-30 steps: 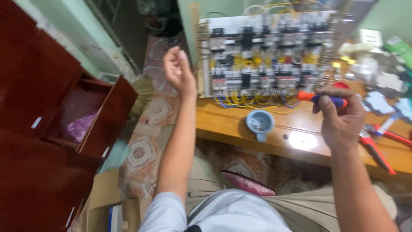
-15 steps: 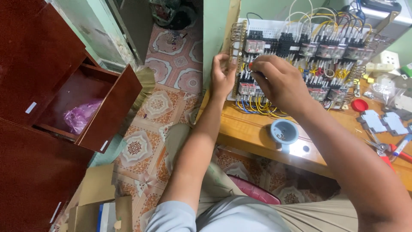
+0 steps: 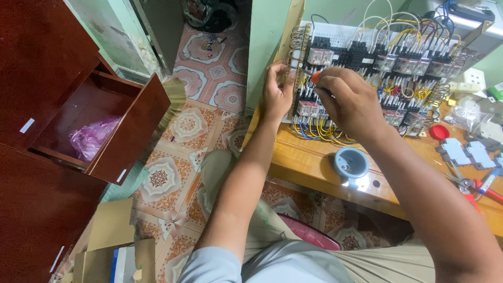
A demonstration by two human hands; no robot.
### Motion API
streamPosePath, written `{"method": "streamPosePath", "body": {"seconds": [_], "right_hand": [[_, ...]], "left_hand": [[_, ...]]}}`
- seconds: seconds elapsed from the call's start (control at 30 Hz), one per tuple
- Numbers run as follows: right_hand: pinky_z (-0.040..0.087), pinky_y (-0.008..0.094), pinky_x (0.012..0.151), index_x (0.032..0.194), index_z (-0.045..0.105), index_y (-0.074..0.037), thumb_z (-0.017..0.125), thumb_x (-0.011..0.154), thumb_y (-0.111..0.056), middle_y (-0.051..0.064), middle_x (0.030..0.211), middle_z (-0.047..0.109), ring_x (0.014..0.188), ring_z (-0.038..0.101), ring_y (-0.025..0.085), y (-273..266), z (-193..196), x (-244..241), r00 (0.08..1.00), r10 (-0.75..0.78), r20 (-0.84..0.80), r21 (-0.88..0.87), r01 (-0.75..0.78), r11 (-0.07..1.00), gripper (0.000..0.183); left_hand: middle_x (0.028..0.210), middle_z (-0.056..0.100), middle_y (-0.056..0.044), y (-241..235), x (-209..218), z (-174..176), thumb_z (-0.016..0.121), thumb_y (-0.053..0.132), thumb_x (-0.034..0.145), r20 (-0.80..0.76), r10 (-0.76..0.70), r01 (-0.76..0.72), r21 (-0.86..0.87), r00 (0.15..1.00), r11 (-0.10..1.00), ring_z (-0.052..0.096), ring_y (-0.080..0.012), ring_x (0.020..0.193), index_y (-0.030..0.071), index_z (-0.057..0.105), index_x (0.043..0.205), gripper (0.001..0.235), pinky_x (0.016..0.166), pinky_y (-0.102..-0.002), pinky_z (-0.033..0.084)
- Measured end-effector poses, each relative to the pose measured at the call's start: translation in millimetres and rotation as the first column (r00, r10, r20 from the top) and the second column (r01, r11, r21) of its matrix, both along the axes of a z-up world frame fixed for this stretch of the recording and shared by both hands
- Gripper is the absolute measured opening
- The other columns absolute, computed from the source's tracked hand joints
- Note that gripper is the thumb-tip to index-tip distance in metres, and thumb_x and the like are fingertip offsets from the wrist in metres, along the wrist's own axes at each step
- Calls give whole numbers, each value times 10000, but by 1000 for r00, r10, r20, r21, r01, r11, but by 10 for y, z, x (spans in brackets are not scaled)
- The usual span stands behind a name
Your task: The person uses a screwdriver to tighten screws on a vertical electronic board with numerous wires and components. They repeatedly pick up the screwdriver, adjust the board, and tighten screws at various points on the board throughout the clip.
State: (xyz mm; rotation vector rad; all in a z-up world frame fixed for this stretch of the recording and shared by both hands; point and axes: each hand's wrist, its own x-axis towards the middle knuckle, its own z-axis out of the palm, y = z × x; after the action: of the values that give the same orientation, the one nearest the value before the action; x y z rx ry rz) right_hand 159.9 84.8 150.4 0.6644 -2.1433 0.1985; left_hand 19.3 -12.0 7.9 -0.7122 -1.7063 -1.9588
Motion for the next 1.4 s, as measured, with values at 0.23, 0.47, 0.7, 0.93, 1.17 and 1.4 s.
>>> {"method": "streamPosePath", "body": {"seconds": [0.23,0.47,0.7,0.93,1.17,1.4], "right_hand": [[577,436,788,1046,701,33,764,952,85,177,1016,694,936,733,392,-58,61,3,1000,-20,-1,0,20,1000,124],[585,364,724,1040,711,-31,769,958,-101,157,935,712,810,727,291,-119,233,-15,975,-200,101,172,181,968,122],[524,268,522,969,662,-156,533,1131,-323,52,774,693,496,645,144,-334,402,54,847,-531,-35,488,478,730,267],[393,308,643,1137,585,-239,681,1004,-271,27,836,536,665,520,177,-364,491,-102,881,-449,-148,674,422,606,167],[533,329,577,1061,674,-169,558,1065,-436,105,1023,642,739,655,210,-313,536,-38,839,-541,53,671,371,642,292],[499,341,681,1283,544,-209,600,1034,-304,98,1001,552,778,586,231,-374,544,-1,879,-475,41,708,310,635,272]], "left_hand": [[1208,669,-84,95,-109,-133,651,381,1024,-19,-9,10,52,1000,999,713,-303,1030,172,591,1070,222,639,-360,640],[1244,630,-171,56,-86,-44,546,460,1069,17,-85,85,30,996,996,704,-377,1046,137,559,1043,325,685,-450,644],[1345,597,-110,69,-191,-143,379,472,1116,93,-71,79,-95,993,992,662,-402,1167,155,542,985,380,845,-516,598],[1291,572,-134,99,-222,-186,381,414,1098,-37,-142,143,4,989,990,620,-307,1204,104,581,1087,369,965,-420,579],[1256,584,-155,113,-243,-168,373,439,1088,-33,-113,112,-9,993,994,616,-313,1191,100,551,990,395,972,-436,544],[1224,588,-152,192,-291,-260,382,386,1104,-58,-106,109,61,993,992,605,-306,1181,82,566,998,371,1010,-414,522]]}}
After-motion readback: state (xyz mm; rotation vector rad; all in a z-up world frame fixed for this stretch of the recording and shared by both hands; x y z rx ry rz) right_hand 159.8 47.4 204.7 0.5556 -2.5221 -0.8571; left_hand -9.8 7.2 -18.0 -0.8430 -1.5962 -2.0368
